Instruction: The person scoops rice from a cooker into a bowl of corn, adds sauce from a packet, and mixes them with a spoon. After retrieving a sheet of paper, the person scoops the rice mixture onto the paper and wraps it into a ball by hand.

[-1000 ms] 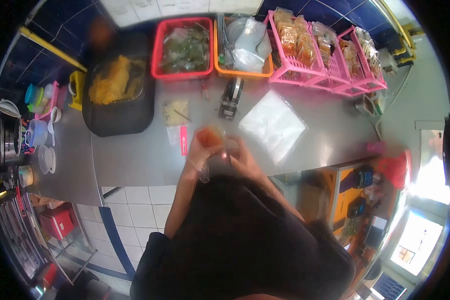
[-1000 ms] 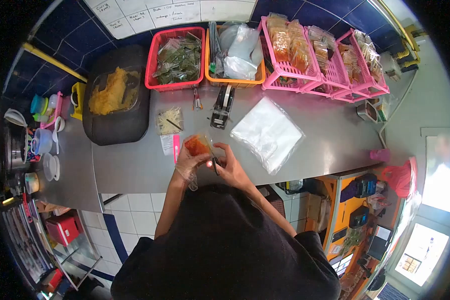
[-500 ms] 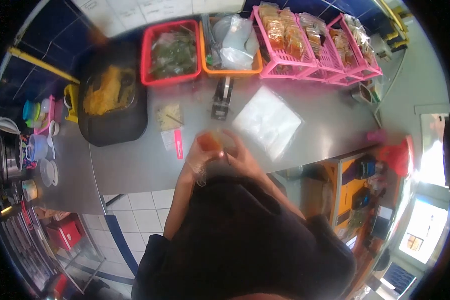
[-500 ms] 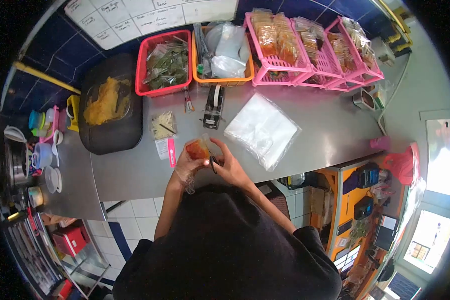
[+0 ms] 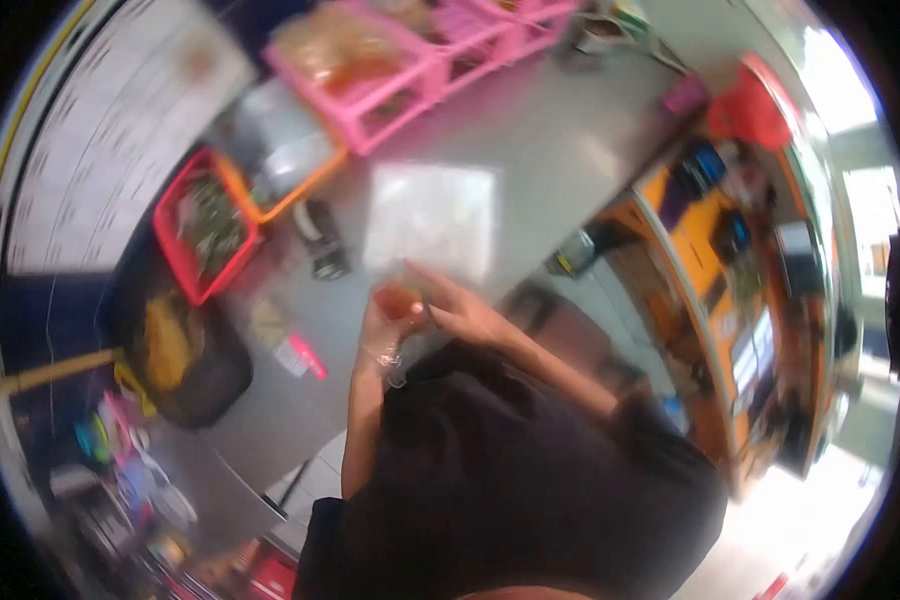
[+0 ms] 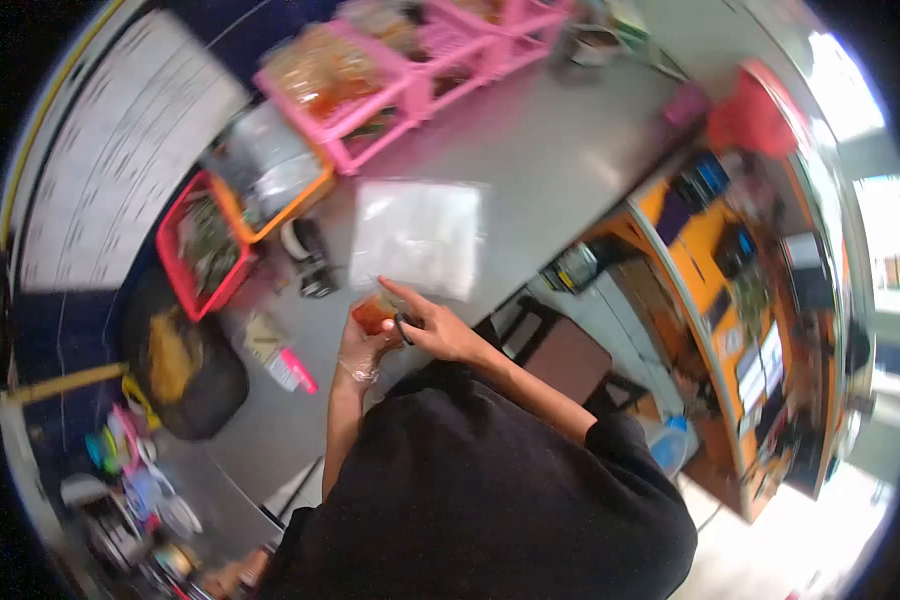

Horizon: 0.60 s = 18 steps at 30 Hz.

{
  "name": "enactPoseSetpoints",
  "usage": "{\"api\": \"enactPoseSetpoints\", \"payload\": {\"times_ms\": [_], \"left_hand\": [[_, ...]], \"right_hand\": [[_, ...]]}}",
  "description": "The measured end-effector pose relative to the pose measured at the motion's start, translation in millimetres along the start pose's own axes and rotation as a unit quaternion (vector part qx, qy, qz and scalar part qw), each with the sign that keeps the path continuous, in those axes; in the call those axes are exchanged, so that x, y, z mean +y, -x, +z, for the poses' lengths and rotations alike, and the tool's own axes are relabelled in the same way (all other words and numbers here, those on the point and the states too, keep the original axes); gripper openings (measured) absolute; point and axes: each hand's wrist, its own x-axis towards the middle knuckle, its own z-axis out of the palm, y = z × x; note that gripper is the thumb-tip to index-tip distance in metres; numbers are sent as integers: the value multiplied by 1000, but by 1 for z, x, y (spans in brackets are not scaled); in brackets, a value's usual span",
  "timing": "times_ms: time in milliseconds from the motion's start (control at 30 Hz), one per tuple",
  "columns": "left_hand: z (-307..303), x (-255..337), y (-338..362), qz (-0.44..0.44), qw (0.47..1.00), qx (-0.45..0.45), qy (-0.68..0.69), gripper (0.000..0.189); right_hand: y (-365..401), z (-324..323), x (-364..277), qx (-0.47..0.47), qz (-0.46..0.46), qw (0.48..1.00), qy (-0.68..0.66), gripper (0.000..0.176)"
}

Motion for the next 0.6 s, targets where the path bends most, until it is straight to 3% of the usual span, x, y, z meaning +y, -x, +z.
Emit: {"api": "enactPoseSetpoints", "payload": {"times_ms": [100, 133, 233, 267, 367, 433, 500, 600], "left_hand": [[36, -5, -22, -33, 991, -110, -63, 46], [64, -2, -19, -29, 994, -93, -56, 37], [110, -9, -34, -79, 983, -158, -44, 36], [124, -15, -39, -82, 981, -168, -56, 36], [149, -36, -59, -116, 968, -218, -37, 44], [164, -48, -72, -166, 959, -217, -75, 76], [183, -57, -79, -181, 959, -212, -53, 73], [200, -63, -88, -198, 959, -204, -3, 72]], "right_hand": [[36, -43, -25, 24, 43, 999, -5, 75], [46, -53, -23, 35, 56, 998, -1, 73], [70, -87, -15, 20, 154, 988, 5, 69], [80, -93, -4, 87, 112, 990, 27, 66], [95, -112, 13, 194, 56, 979, 39, 63], [106, -136, 14, 225, 71, 971, 43, 61], [117, -163, 14, 223, 106, 968, 34, 60], [131, -196, 36, 334, 139, 932, -11, 61]]}}
